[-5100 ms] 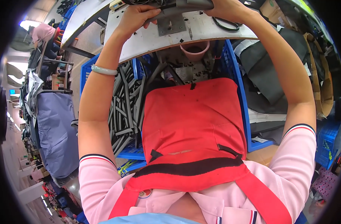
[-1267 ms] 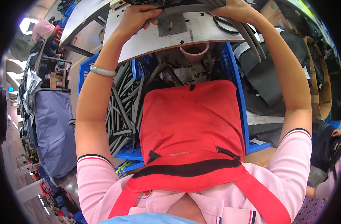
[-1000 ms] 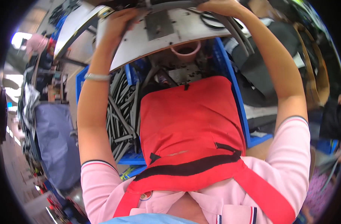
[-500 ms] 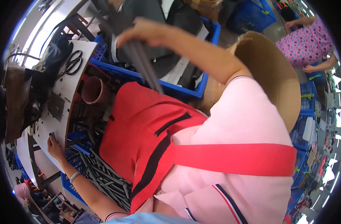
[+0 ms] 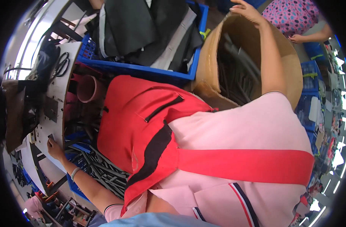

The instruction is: Feeding long foam strips into an industrial machine and trimming them with scissors at a factory workstation.

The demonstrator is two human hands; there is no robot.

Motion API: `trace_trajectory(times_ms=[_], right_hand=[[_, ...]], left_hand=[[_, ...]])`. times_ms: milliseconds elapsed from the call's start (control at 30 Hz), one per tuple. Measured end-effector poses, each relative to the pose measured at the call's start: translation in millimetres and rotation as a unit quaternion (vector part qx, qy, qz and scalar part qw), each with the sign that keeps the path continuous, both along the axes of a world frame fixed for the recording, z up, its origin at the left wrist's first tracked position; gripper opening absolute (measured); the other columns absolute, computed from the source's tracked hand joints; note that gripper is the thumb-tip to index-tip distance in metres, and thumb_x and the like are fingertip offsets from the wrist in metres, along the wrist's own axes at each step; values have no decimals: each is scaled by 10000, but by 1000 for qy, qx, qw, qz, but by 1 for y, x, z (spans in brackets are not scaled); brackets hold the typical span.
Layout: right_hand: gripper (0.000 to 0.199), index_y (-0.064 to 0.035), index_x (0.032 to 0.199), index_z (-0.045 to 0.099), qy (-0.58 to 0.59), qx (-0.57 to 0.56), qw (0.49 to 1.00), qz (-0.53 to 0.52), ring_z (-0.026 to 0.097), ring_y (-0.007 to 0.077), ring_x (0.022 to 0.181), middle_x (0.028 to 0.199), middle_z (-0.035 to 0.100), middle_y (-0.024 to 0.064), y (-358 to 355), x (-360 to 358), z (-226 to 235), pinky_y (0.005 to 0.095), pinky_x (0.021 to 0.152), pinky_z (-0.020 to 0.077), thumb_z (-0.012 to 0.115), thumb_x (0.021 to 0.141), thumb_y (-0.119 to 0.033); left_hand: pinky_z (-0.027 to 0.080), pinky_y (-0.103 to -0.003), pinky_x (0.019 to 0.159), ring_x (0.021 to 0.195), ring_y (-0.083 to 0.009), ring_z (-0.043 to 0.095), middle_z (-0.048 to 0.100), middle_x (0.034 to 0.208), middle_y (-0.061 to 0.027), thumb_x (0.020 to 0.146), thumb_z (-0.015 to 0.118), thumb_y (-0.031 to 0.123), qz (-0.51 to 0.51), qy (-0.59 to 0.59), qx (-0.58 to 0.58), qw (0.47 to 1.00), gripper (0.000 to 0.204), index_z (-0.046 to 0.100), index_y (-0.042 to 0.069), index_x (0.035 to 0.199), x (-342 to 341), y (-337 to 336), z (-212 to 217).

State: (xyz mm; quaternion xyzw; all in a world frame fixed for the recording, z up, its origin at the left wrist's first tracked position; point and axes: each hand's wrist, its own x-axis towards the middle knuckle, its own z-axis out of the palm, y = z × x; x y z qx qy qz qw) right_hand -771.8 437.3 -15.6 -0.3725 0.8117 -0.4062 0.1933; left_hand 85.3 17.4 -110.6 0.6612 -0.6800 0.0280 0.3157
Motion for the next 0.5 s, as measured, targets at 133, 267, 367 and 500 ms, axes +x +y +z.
trace_trajectory(times_ms=[133,267,367,500], right_hand=[[344,-74,1154,632,9,-58,983,174,628,102,855,919,670,12,-132,91,-30,238,759,504,713,828,-148],[556,-22,1247,560,-125,-17,885,447,617,174,966,1170,608,114,-201,309,-54,301,818,508,768,751,-157],[662,-110,1349,443,-144,37,789,596,594,168,909,1105,590,83,-204,448,-86,325,807,512,774,781,-191],[302,-48,1140,555,-344,-225,657,632,540,118,950,983,566,28,-196,526,-114,268,804,456,673,879,-141]], left_hand=[[468,-267,577,623,-120,601,666,751,-50,965,564,315,-74,197,142,967,304,692,41,1002,-17,23,12],[435,-204,567,631,-63,568,638,741,2,967,593,232,-233,430,195,850,190,671,59,952,-154,127,55],[466,-259,595,647,-122,604,642,722,-7,923,640,152,-337,364,183,849,142,672,27,984,-207,189,46],[472,-302,764,863,-213,618,653,940,-80,809,683,31,-410,235,46,880,237,664,1,1044,-239,220,68]])
